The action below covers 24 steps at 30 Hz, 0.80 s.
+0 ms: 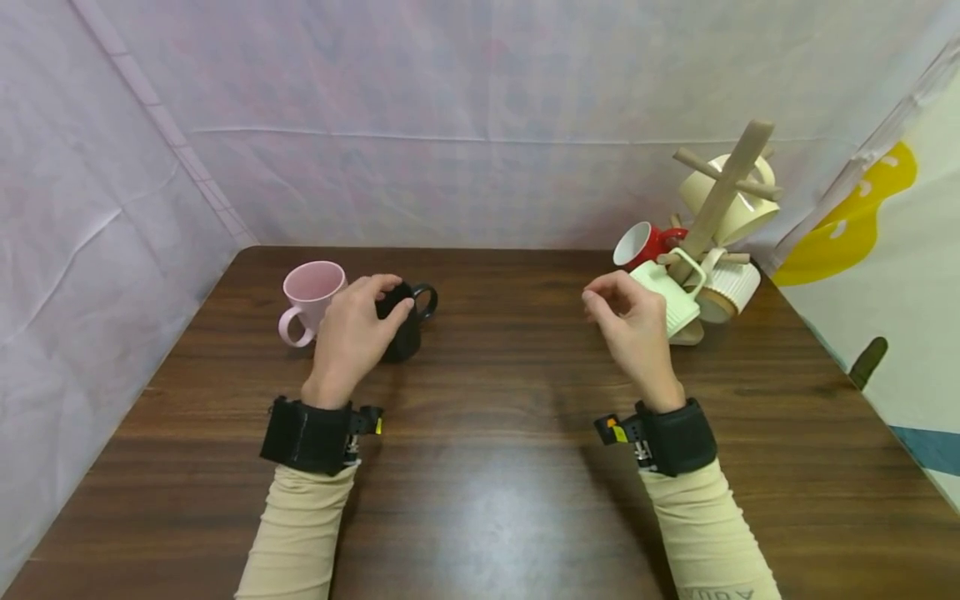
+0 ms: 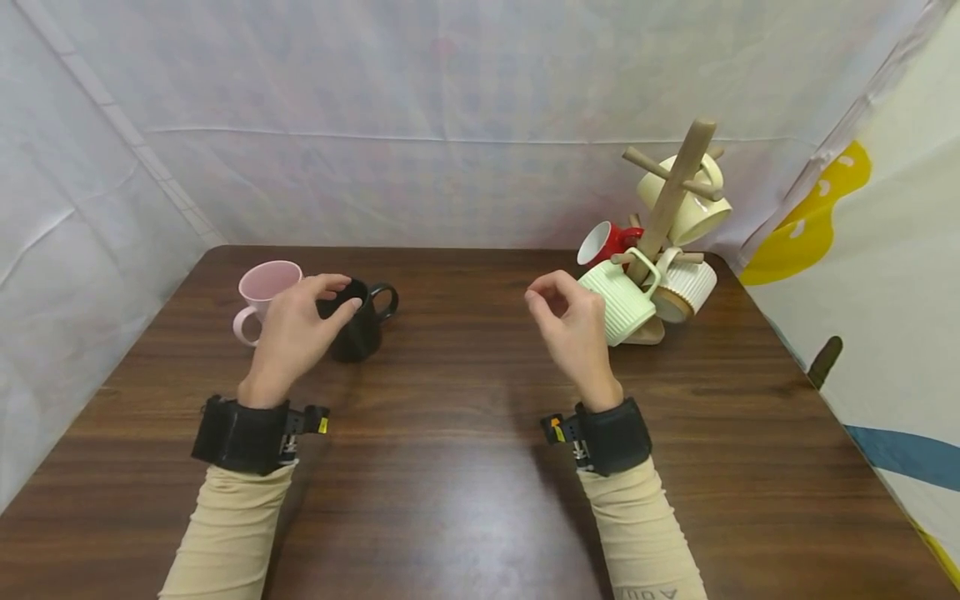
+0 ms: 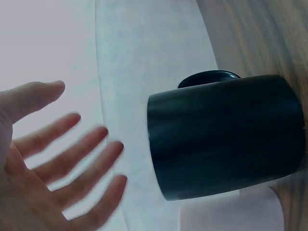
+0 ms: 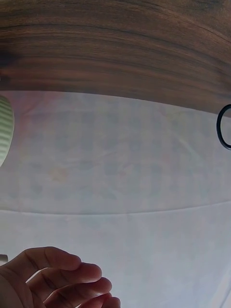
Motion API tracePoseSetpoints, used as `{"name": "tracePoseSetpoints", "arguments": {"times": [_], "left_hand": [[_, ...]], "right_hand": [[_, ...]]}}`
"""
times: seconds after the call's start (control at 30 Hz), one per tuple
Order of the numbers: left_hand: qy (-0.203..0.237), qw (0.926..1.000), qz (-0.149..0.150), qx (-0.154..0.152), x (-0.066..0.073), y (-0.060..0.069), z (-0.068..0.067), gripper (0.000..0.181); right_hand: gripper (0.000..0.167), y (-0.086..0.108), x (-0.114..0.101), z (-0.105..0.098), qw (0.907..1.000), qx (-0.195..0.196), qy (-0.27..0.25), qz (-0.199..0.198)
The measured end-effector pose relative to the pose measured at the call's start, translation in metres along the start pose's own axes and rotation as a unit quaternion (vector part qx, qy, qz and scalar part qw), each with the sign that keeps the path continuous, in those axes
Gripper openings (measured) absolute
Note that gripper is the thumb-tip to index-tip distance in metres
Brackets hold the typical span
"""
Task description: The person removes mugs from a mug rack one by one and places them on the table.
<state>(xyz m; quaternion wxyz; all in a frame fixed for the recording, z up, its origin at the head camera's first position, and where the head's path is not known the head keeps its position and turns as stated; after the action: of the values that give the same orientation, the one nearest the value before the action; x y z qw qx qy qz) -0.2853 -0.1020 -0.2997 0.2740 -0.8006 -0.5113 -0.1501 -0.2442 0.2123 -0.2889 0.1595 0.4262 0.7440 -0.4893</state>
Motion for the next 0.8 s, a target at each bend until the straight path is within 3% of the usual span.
{"name": "tracePoseSetpoints", "arguments": {"times": [0.17, 0.3, 0.47, 0.8], "left_hand": [[-0.039, 0.9955, 0.079, -0.037, 0.017, 0.001, 0.007, 0.027], [-0.065, 0.9876, 0.118, -0.080, 0.023, 0.002, 0.015, 0.025], [-0.077, 0.9827, 0.130, -0.107, 0.024, 0.002, 0.020, 0.019], [-0.075, 0.9811, 0.138, -0.113, 0.027, 0.001, 0.021, 0.015]], "right_hand": [[0.006, -0.001, 0.001, -0.001, 1.0000, 0.001, -0.002, -0.001], [0.006, -0.001, 0.002, -0.002, 1.0000, 0.002, -0.006, 0.002], [0.004, 0.000, 0.000, -0.002, 0.9999, 0.004, -0.011, 0.008], [0.005, 0.001, 0.002, -0.003, 1.0000, -0.003, 0.008, 0.004]]}}
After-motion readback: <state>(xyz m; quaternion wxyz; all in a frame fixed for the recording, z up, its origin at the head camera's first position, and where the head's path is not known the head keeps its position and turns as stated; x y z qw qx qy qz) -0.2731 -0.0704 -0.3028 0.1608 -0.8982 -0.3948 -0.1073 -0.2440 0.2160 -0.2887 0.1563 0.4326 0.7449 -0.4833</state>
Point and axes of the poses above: each hand's wrist, its own y-axis away from the middle knuckle, its own z-axis out of the palm, x = y × z, the point moved 7 cm from there along -y, towards the middle knuckle, and after that the axes turned 15 degrees about -x, right-handed, at the moved point
